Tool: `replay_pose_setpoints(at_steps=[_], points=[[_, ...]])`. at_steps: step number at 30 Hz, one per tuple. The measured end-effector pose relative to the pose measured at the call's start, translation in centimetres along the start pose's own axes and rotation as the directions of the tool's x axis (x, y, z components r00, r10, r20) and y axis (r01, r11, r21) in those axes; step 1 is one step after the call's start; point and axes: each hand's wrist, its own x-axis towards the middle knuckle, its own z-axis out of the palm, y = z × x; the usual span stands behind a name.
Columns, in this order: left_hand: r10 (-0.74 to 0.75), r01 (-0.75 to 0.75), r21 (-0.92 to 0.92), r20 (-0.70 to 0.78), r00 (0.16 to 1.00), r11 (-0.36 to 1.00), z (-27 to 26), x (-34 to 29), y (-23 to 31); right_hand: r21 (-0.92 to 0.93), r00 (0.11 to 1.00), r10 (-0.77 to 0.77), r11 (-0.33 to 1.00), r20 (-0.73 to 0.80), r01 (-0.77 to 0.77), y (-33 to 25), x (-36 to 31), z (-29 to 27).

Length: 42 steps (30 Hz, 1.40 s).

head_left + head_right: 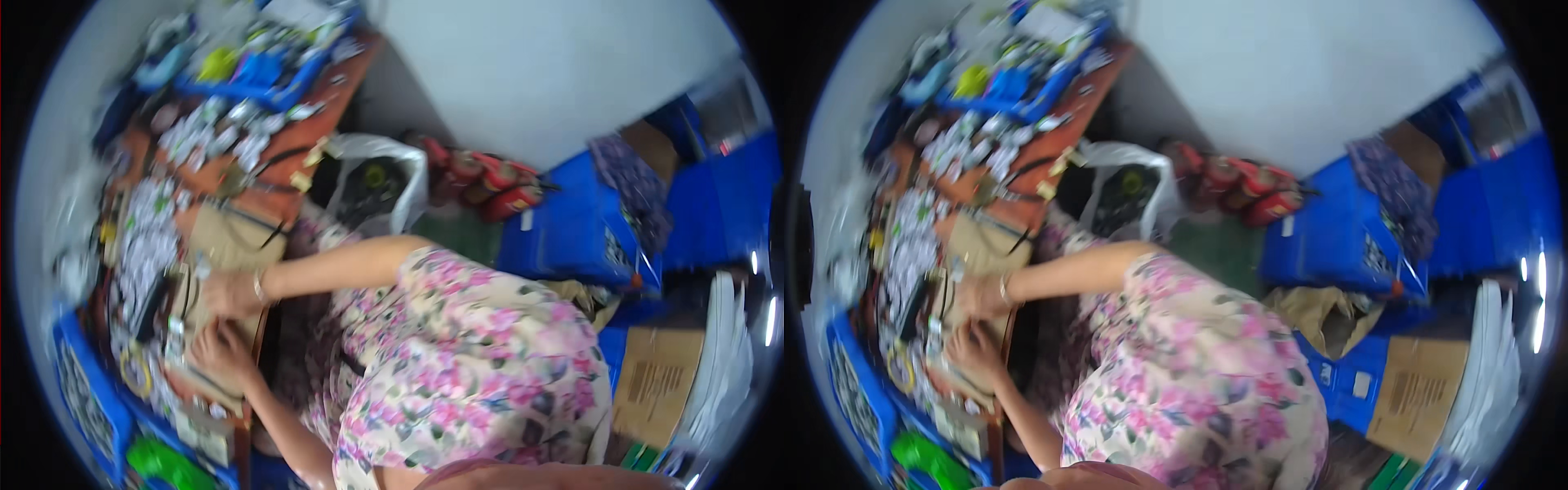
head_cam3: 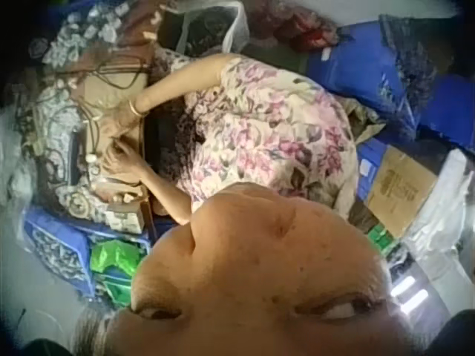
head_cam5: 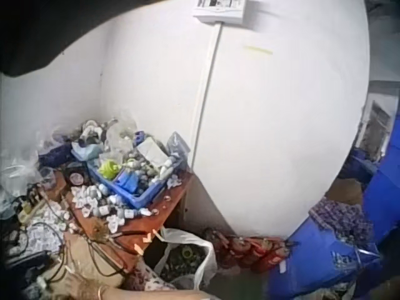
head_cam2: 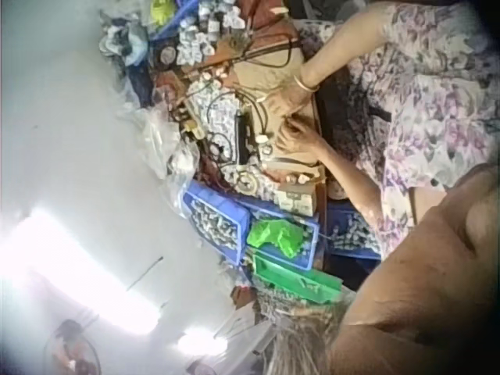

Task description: Soldering electronic components onto a circuit board using a soldering iron and tweezers.

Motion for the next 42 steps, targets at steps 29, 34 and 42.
replay_pose_setpoints(at_steps=[29,34,42], points=[[0.105,-0.105,0.057,-0.014,0.994,0.993,0.6,1.2,-0.1,-0.224,0.992,-0.121,0.968,-0.032,0.111,2.6,0.7,2.6],[0.03,-0.031,0.07,0.015,0.999,0.997,0.5,1.3,0.6,-0.259,0.994,-0.108,0.959,0.024,0.11,2.3,1.1,1.5],[0.056,-0.057,0.007,0.017,0.998,0.998,1.6,1.8,0.1,-0.305,0.999,-0.051,0.951,0.011,0.052,1.6,0.4,0.2]])
